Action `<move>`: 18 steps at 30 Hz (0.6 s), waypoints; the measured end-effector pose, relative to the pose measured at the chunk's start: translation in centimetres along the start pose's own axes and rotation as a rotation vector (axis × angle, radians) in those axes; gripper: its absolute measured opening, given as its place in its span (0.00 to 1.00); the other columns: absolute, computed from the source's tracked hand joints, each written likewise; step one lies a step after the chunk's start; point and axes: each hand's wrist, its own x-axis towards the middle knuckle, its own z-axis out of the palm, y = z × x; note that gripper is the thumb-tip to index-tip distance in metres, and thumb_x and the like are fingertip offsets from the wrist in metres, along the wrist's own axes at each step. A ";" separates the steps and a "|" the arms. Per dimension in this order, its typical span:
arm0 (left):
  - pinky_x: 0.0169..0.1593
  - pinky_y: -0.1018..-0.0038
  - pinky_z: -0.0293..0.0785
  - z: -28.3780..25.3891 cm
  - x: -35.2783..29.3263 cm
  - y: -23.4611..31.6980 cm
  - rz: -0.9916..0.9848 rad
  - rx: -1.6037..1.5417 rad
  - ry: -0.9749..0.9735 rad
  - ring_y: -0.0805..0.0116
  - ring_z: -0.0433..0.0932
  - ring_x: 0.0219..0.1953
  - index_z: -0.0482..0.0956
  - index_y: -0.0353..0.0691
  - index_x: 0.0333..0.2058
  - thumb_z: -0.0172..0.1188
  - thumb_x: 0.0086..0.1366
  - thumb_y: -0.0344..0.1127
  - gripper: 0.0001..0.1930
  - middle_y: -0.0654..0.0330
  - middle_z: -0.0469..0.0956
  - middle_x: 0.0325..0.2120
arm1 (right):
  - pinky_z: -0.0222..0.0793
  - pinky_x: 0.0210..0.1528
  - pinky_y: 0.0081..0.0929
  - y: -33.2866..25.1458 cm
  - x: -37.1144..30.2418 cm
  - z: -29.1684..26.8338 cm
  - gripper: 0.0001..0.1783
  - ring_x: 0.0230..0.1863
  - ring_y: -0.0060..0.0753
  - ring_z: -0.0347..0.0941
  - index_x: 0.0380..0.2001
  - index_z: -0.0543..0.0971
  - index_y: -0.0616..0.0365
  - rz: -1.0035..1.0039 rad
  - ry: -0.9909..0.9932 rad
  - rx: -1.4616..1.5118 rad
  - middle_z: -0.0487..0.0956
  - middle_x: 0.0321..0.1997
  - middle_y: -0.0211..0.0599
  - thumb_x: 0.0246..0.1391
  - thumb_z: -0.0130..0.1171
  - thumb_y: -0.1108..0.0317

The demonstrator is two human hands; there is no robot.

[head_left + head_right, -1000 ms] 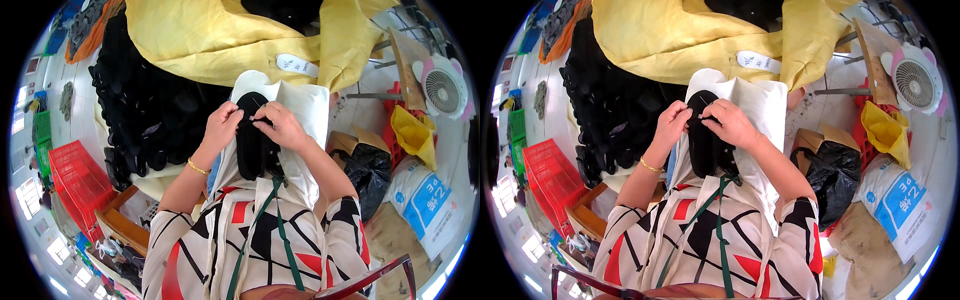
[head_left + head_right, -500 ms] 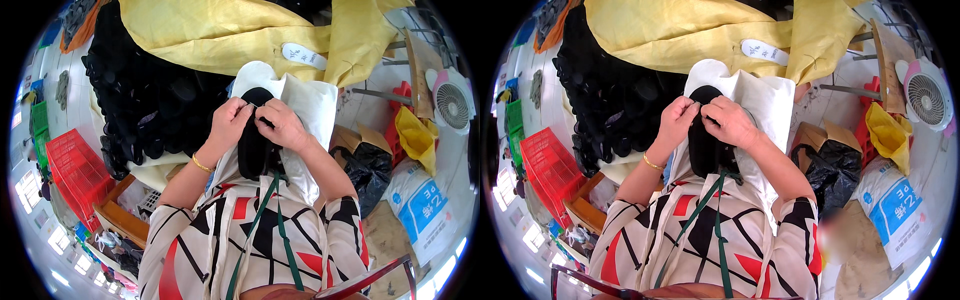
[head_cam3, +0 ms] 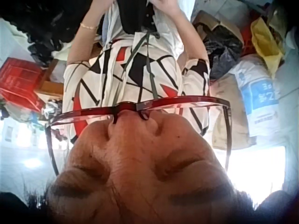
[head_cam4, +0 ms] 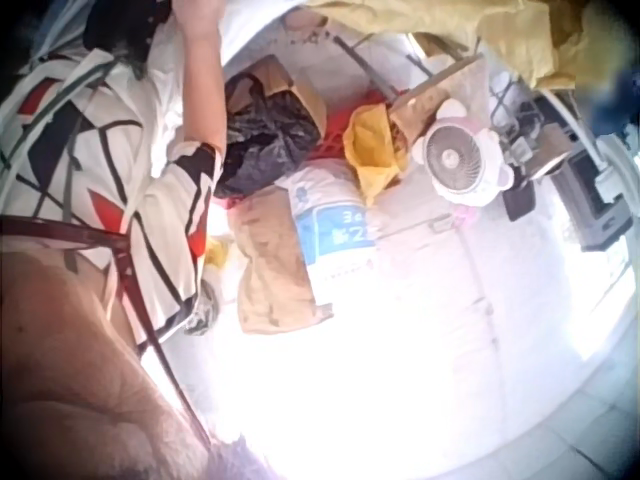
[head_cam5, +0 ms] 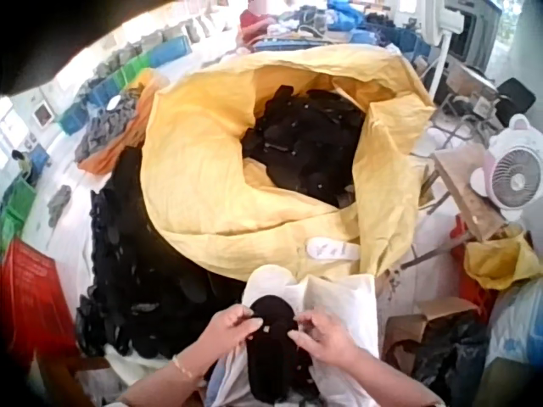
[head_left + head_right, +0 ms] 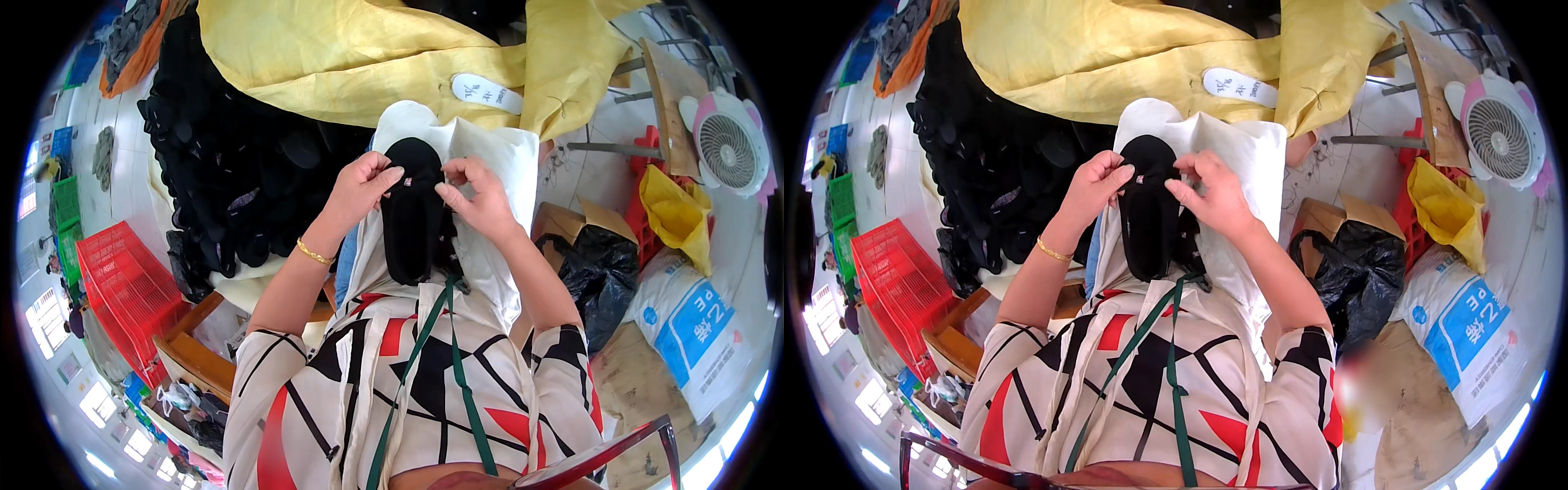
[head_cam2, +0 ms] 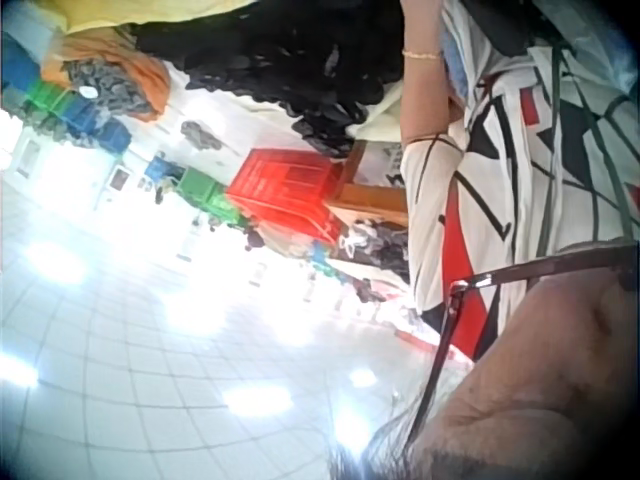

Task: The person sits on the floor and hand-sews a black slipper using a needle and thread. They repeatedly insert the needle into the slipper's sole and pull the thread through to secure the material, adjusting the slipper's position on a white cloth as they work.

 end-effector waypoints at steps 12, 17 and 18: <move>0.23 0.79 0.67 2.0 0.0 0.5 0.069 0.342 0.170 0.81 0.69 0.20 0.72 0.38 0.28 0.61 0.68 0.44 0.16 0.67 0.73 0.19 | 0.74 0.33 0.41 -1.3 -1.9 0.2 0.11 0.30 0.46 0.77 0.23 0.77 0.57 -0.127 -0.186 -0.626 0.76 0.24 0.42 0.53 0.63 0.63; 0.22 0.78 0.66 2.3 -0.2 0.6 0.091 0.311 0.204 0.80 0.69 0.19 0.72 0.38 0.27 0.61 0.68 0.44 0.17 0.66 0.71 0.18 | 0.75 0.32 0.35 -1.1 0.1 -1.1 0.15 0.28 0.41 0.77 0.21 0.75 0.59 -0.134 0.182 -0.743 0.77 0.22 0.38 0.59 0.59 0.63; 0.23 0.76 0.68 2.4 -0.1 0.6 0.076 0.307 0.205 0.76 0.71 0.19 0.72 0.36 0.26 0.61 0.67 0.44 0.17 0.62 0.72 0.17 | 0.75 0.33 0.33 -1.1 0.7 -0.9 0.15 0.28 0.39 0.77 0.22 0.75 0.58 0.005 0.280 -0.439 0.77 0.23 0.36 0.61 0.57 0.62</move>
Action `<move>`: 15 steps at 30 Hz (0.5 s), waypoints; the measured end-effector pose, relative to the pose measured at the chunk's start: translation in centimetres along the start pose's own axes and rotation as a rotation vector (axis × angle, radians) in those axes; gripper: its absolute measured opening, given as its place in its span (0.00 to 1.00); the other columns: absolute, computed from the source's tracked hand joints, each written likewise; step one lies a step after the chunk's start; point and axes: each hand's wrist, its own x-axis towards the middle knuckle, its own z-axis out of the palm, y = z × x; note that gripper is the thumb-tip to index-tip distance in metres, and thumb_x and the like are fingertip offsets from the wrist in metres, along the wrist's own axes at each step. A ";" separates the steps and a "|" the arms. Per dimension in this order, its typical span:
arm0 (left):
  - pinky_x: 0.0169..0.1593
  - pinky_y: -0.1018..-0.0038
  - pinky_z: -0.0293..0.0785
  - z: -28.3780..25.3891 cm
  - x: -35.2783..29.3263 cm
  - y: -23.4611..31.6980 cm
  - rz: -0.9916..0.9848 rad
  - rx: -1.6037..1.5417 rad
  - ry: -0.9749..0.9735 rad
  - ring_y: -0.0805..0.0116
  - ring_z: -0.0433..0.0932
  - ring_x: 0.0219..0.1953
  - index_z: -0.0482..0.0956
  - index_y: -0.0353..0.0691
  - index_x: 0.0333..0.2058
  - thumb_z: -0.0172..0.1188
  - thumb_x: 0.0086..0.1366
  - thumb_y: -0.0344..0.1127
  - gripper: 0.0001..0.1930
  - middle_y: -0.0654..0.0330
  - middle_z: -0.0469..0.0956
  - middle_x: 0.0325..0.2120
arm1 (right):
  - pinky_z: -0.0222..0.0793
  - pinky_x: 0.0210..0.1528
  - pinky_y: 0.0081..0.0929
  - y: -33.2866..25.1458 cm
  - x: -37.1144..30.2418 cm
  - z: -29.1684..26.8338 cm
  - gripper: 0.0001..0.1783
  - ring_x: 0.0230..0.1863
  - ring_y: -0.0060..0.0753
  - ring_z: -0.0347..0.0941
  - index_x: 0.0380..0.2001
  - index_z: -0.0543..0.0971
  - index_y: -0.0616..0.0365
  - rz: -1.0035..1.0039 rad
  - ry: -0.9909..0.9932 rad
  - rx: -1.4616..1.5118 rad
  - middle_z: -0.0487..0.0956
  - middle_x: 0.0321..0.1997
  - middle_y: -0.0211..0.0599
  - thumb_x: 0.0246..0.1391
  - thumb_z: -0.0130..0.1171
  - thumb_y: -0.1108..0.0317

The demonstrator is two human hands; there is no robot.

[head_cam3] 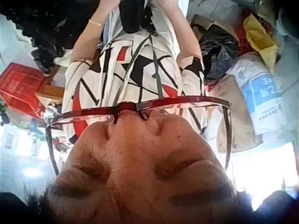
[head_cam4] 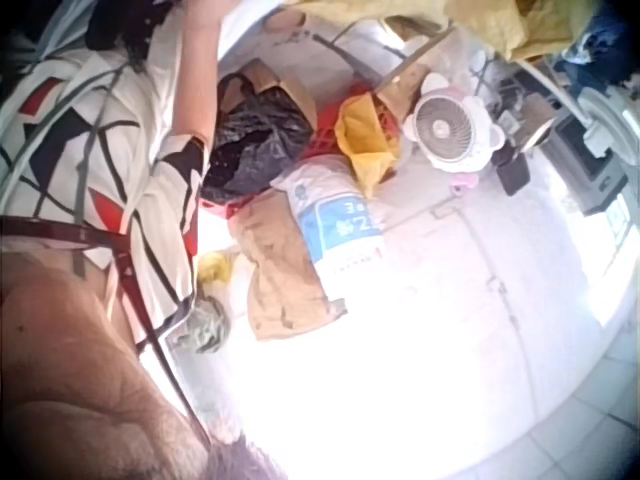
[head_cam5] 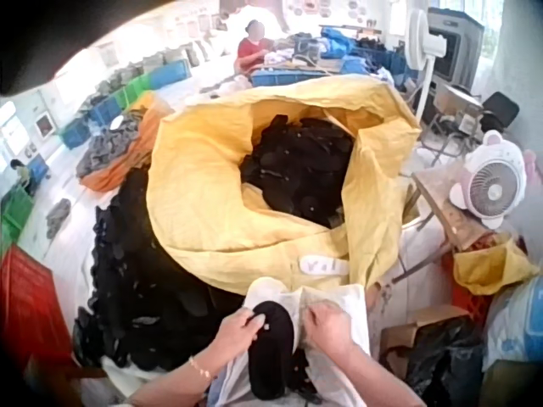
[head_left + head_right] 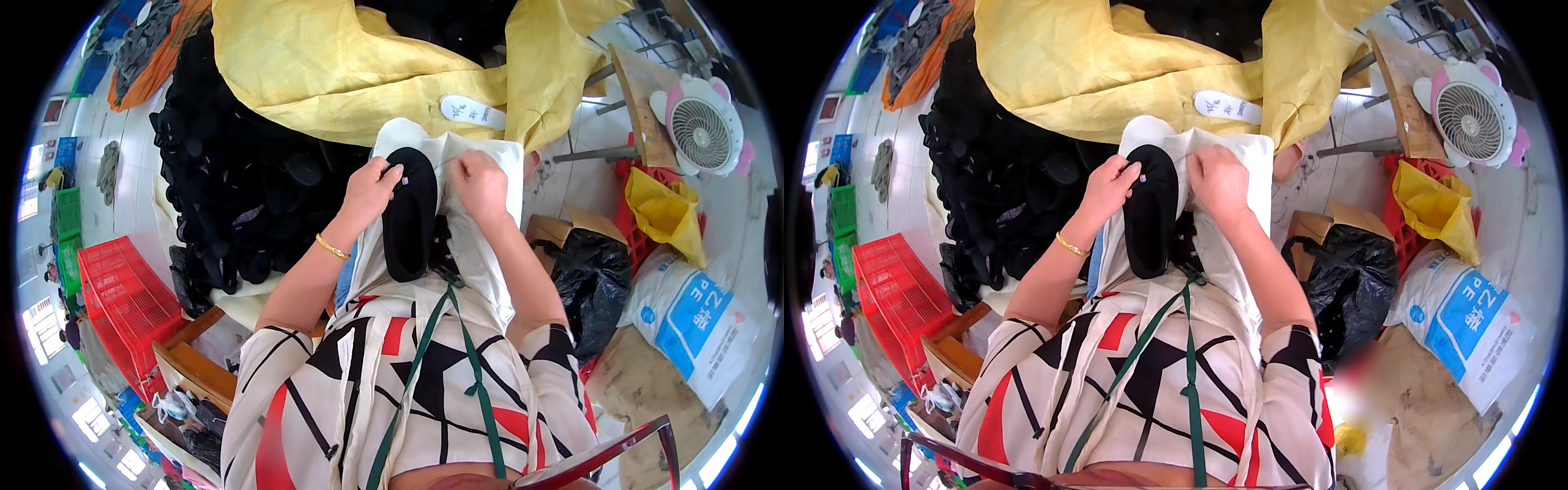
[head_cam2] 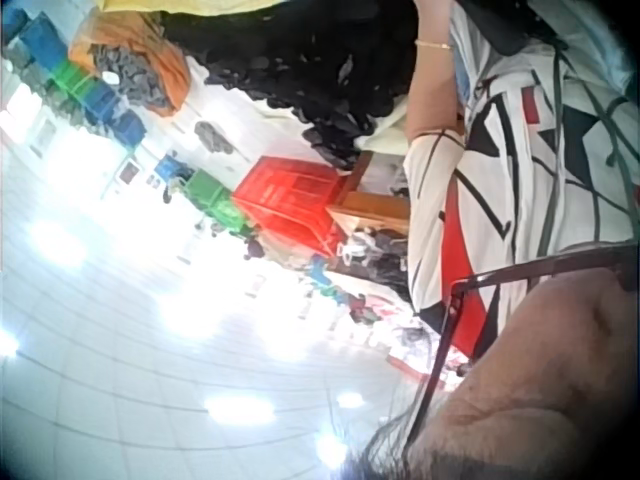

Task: The person sits on the floor and hand-sews a black slipper using a needle and thread. They repeatedly insert the needle into the slipper's sole and pull the thread through to secure the material, adjusting the slipper's position on a white cloth as they work.

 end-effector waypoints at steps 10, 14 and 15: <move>0.21 0.79 0.62 0.5 0.9 -1.9 0.008 -0.095 0.112 0.81 0.66 0.17 0.71 0.37 0.21 0.67 0.62 0.39 0.17 0.67 0.70 0.15 | 0.67 0.43 0.34 -4.4 -1.6 2.4 0.16 0.21 0.28 0.54 0.24 0.64 0.50 0.980 0.112 1.949 0.59 0.20 0.25 0.69 0.44 0.60; 0.23 0.80 0.61 0.3 0.8 -2.3 0.133 -0.024 0.232 0.83 0.64 0.18 0.73 0.38 0.22 0.67 0.62 0.38 0.15 0.70 0.70 0.15 | 0.62 0.39 0.30 -6.0 -4.2 1.0 0.15 0.20 0.25 0.49 0.22 0.62 0.48 1.001 0.092 1.925 0.55 0.17 0.24 0.66 0.44 0.65; 0.24 0.78 0.63 -0.1 0.8 -2.3 0.112 -0.041 0.198 0.81 0.66 0.19 0.74 0.36 0.22 0.67 0.61 0.38 0.15 0.67 0.72 0.16 | 0.62 0.40 0.30 -6.2 -5.7 0.7 0.16 0.20 0.25 0.49 0.22 0.62 0.48 0.922 0.040 1.947 0.55 0.17 0.24 0.66 0.43 0.64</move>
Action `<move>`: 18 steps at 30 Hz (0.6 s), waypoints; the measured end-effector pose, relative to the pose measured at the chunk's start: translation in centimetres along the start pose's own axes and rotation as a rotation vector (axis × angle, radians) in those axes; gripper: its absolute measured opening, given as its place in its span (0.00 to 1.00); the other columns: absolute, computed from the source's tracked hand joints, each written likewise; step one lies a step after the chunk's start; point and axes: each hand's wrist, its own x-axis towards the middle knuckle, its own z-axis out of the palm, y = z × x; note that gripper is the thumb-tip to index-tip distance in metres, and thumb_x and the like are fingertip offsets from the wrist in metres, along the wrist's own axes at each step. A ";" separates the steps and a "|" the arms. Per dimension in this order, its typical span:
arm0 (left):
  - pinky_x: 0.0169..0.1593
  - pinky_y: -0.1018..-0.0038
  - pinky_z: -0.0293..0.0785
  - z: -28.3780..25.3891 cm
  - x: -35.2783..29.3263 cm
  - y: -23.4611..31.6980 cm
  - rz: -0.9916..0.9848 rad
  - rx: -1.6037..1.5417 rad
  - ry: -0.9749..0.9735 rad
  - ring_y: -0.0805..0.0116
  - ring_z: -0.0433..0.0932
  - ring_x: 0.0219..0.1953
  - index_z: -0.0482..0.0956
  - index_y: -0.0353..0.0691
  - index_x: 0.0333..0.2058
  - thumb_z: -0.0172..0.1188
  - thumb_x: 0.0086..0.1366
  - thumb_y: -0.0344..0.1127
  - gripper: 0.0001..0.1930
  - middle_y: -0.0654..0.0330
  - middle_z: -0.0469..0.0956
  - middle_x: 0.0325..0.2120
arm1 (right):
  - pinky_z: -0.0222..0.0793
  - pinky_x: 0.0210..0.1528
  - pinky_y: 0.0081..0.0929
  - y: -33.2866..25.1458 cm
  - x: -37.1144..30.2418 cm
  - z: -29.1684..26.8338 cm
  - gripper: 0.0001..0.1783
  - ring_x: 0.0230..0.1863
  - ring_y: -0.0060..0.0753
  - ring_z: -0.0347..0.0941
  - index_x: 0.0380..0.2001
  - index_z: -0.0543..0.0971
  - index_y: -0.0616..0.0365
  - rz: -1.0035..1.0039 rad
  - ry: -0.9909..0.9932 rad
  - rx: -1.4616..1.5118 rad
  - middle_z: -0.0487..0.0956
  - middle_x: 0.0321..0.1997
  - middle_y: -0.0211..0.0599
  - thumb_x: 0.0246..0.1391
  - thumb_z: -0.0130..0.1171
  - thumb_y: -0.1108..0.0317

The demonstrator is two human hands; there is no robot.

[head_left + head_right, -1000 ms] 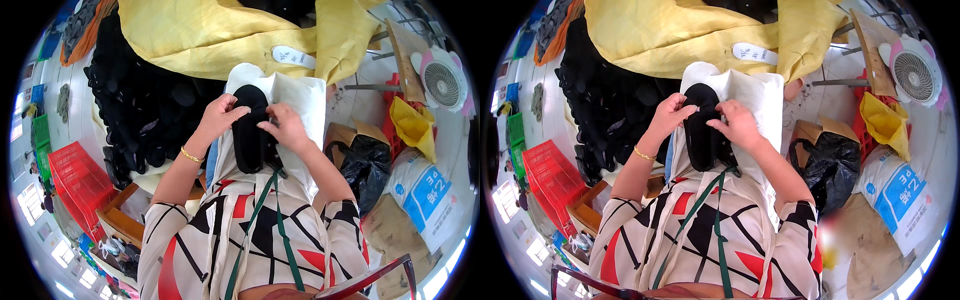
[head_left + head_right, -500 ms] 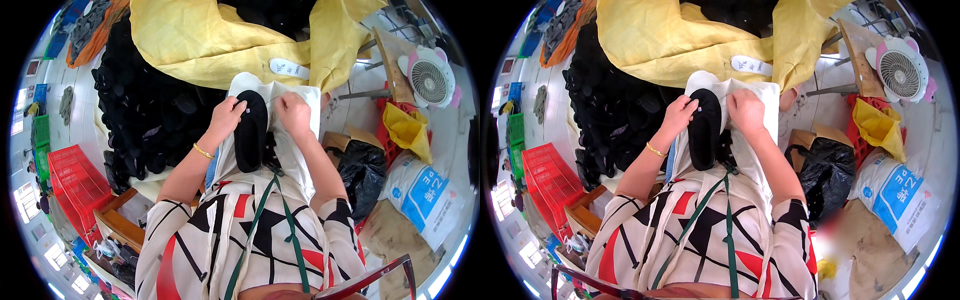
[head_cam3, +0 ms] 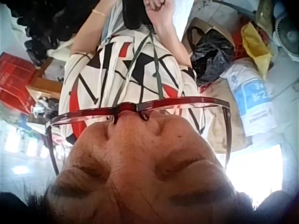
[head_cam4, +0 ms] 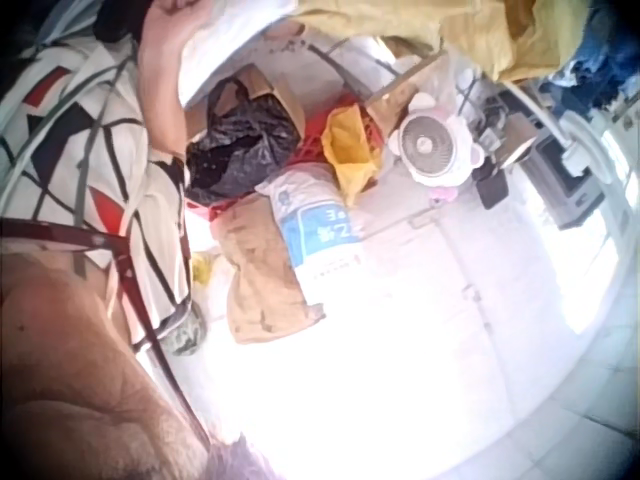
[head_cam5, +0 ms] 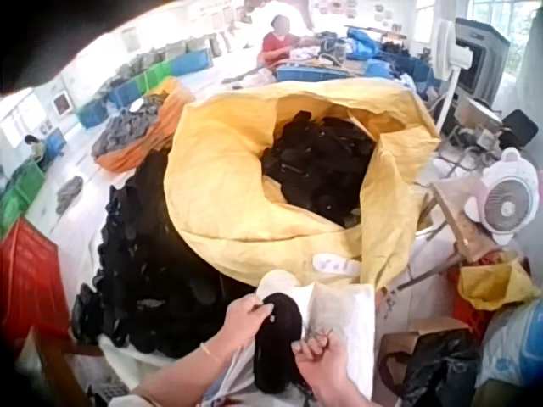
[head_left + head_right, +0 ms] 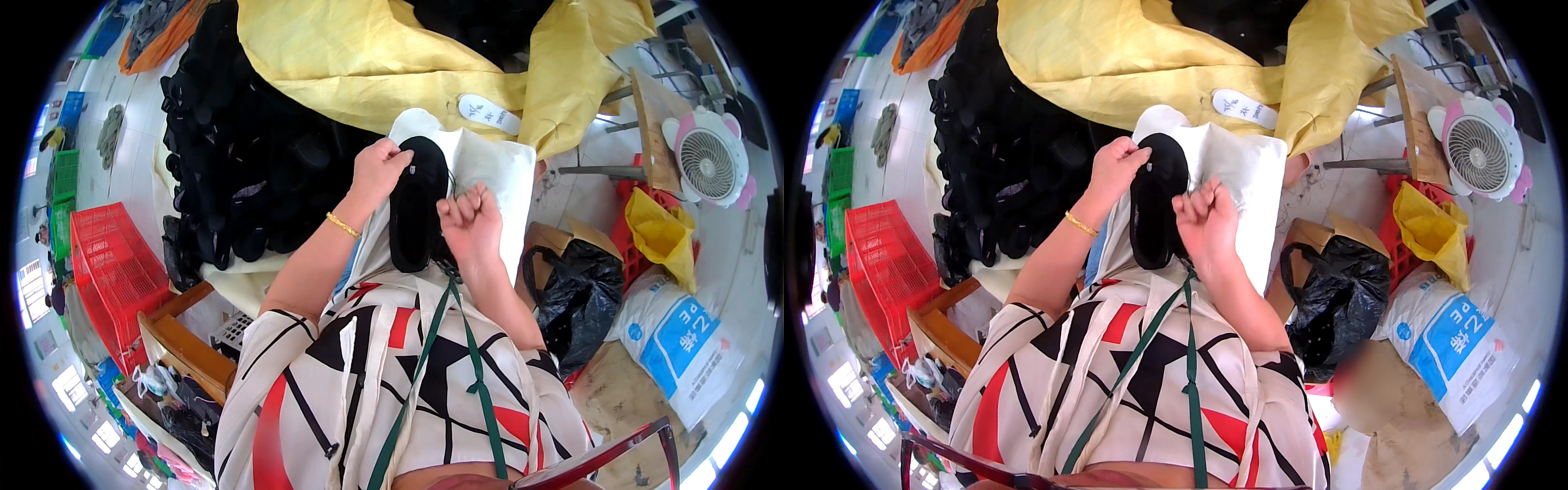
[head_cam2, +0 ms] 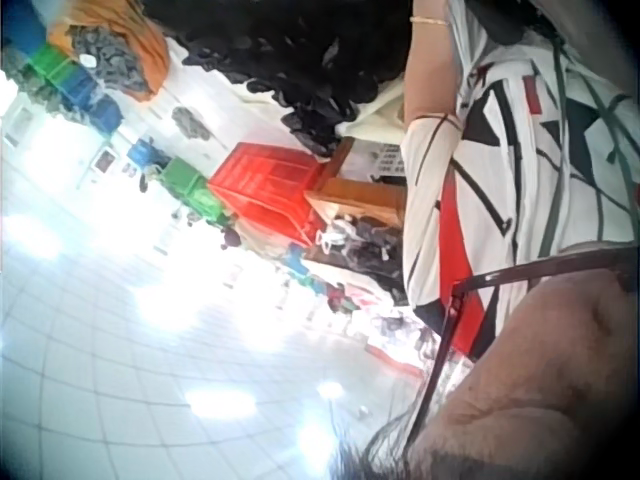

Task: The person sits on the floor and hand-sews a black slipper using a needle and thread. They repeatedly insert the needle into the slipper's sole and pull the thread through to secure the material, adjusting the slipper's position on a white cloth as they work.

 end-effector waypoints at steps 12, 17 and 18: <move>0.30 0.75 0.69 -2.4 0.2 -0.1 0.101 0.093 -0.269 0.73 0.69 0.23 0.76 0.36 0.32 0.66 0.63 0.38 0.12 0.61 0.72 0.20 | 0.71 0.44 0.26 -1.7 -1.8 -0.4 0.06 0.36 0.30 0.76 0.35 0.76 0.63 -0.631 -0.012 -1.032 0.80 0.32 0.37 0.65 0.53 0.71; 0.33 0.71 0.73 -3.0 -0.8 2.3 0.518 0.378 -0.108 0.64 0.75 0.28 0.76 0.40 0.36 0.63 0.61 0.32 0.07 0.59 0.73 0.28 | 0.70 0.30 0.28 -7.0 -7.2 -3.8 0.08 0.25 0.31 0.74 0.27 0.78 0.64 -0.806 -0.083 -1.818 0.78 0.24 0.39 0.59 0.59 0.73; 0.33 0.71 0.73 -3.1 -0.8 2.7 0.578 0.426 -0.120 0.62 0.75 0.28 0.76 0.40 0.37 0.62 0.61 0.31 0.07 0.59 0.73 0.29 | 0.69 0.29 0.27 -8.0 -8.3 -4.7 0.08 0.25 0.29 0.74 0.27 0.79 0.64 -0.666 -0.016 -1.815 0.77 0.24 0.39 0.60 0.59 0.72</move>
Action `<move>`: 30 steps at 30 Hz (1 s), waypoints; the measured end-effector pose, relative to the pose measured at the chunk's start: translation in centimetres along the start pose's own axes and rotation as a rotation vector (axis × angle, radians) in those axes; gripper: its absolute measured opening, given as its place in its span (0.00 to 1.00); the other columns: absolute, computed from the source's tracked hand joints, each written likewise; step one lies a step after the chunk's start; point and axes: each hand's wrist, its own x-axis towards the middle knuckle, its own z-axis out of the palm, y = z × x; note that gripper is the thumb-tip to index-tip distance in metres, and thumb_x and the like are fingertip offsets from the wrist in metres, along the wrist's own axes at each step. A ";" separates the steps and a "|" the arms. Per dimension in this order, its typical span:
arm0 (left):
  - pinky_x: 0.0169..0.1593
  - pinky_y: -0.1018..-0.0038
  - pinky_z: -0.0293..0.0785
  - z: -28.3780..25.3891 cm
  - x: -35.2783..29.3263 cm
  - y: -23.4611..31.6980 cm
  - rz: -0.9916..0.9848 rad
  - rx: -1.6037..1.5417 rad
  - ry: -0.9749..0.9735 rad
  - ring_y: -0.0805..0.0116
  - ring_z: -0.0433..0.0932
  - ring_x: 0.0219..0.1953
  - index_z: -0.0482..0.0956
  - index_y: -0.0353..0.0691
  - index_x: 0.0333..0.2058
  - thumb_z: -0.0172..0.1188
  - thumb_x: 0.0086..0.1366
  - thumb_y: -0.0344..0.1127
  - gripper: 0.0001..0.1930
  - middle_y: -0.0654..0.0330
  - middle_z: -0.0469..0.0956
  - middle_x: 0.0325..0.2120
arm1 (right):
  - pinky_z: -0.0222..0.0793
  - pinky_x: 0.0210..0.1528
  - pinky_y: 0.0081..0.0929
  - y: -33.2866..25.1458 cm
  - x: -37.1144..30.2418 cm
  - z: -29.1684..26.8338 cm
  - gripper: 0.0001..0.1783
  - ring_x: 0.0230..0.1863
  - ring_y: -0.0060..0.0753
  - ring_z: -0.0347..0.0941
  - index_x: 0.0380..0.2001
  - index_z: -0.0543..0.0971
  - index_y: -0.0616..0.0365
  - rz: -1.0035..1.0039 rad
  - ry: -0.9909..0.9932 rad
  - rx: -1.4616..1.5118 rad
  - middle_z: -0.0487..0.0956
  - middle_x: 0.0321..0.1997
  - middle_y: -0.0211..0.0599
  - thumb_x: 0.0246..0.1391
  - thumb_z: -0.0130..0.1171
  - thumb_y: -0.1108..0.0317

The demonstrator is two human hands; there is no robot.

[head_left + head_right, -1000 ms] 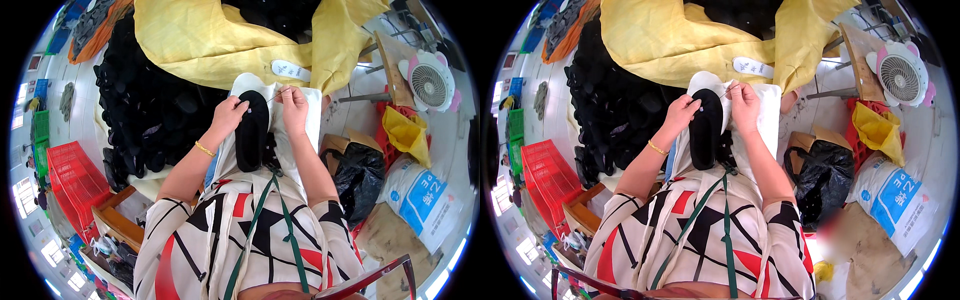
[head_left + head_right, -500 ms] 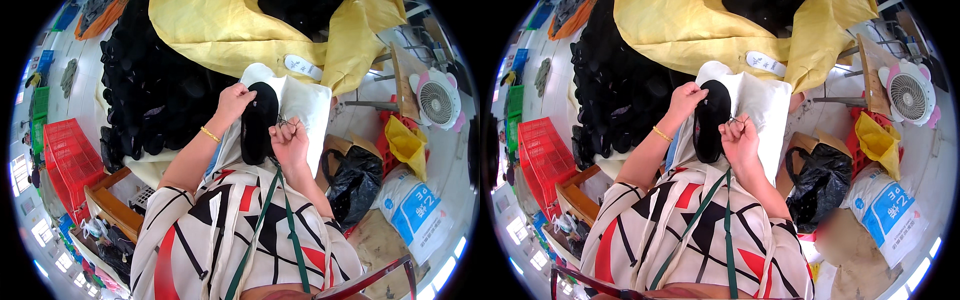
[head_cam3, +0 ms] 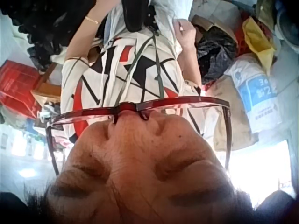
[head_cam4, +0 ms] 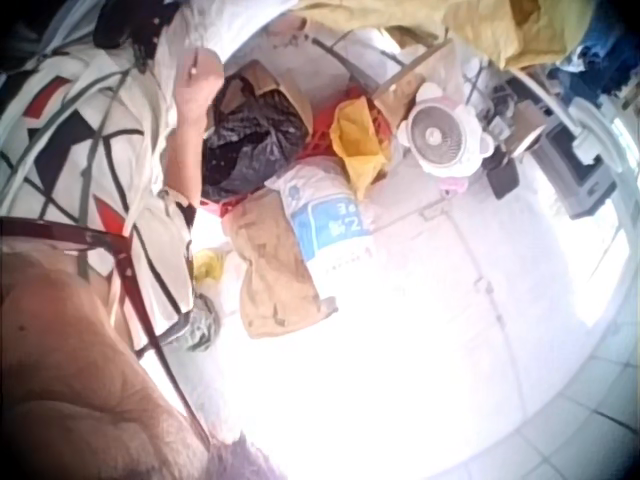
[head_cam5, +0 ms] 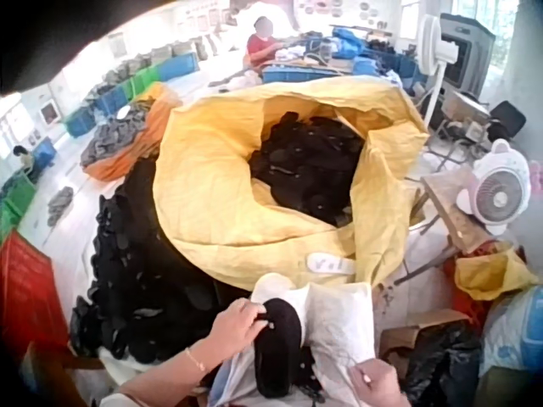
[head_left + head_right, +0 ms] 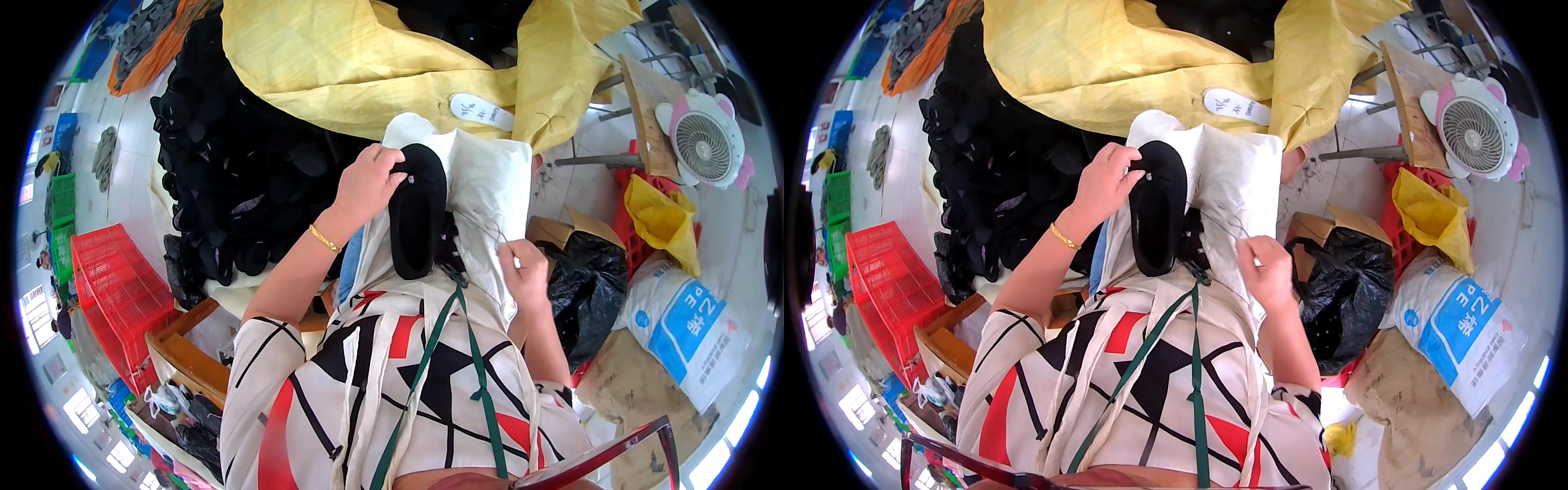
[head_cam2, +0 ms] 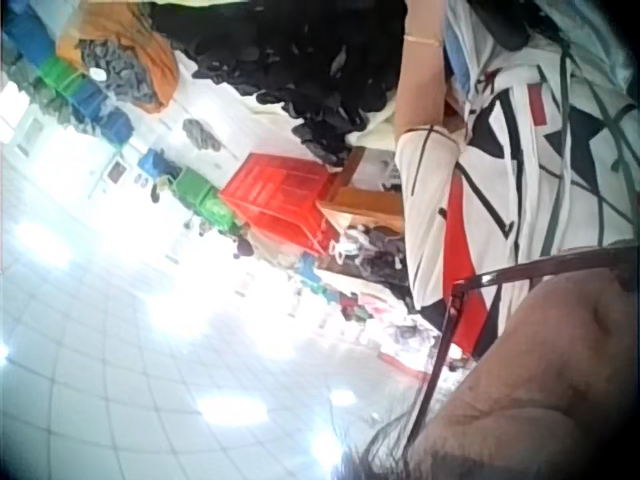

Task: The person sits on the floor and hand-sews a black slipper using a needle and thread. They repeatedly insert the needle into the slipper's sole and pull the thread through to secure the material, adjusting the slipper's position on a white cloth as they work.

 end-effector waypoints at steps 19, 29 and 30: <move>0.32 0.61 0.78 0.6 4.3 5.7 -0.252 0.478 -0.371 0.48 0.82 0.29 0.78 0.34 0.26 0.63 0.56 0.58 0.26 0.48 0.81 0.25 | 0.67 0.24 0.15 -1.1 5.5 6.5 0.08 0.24 0.13 0.72 0.41 0.77 0.58 0.506 -0.281 0.687 0.79 0.25 0.27 0.66 0.56 0.65; 0.26 0.76 0.67 0.9 1.0 0.4 -0.513 -0.291 -0.202 0.79 0.70 0.21 0.78 0.31 0.31 0.64 0.57 0.33 0.10 0.64 0.73 0.18 | 0.71 0.27 0.25 -3.6 7.5 10.0 0.05 0.22 0.25 0.75 0.36 0.75 0.62 0.352 -0.251 0.643 0.78 0.21 0.33 0.61 0.56 0.71; 0.24 0.80 0.65 0.8 1.1 0.8 -0.471 -0.246 -0.207 0.83 0.68 0.20 0.78 0.33 0.31 0.65 0.59 0.33 0.09 0.68 0.73 0.18 | 0.71 0.27 0.27 -3.3 7.6 10.5 0.05 0.22 0.27 0.76 0.35 0.76 0.62 0.336 -0.242 0.615 0.78 0.21 0.35 0.60 0.56 0.70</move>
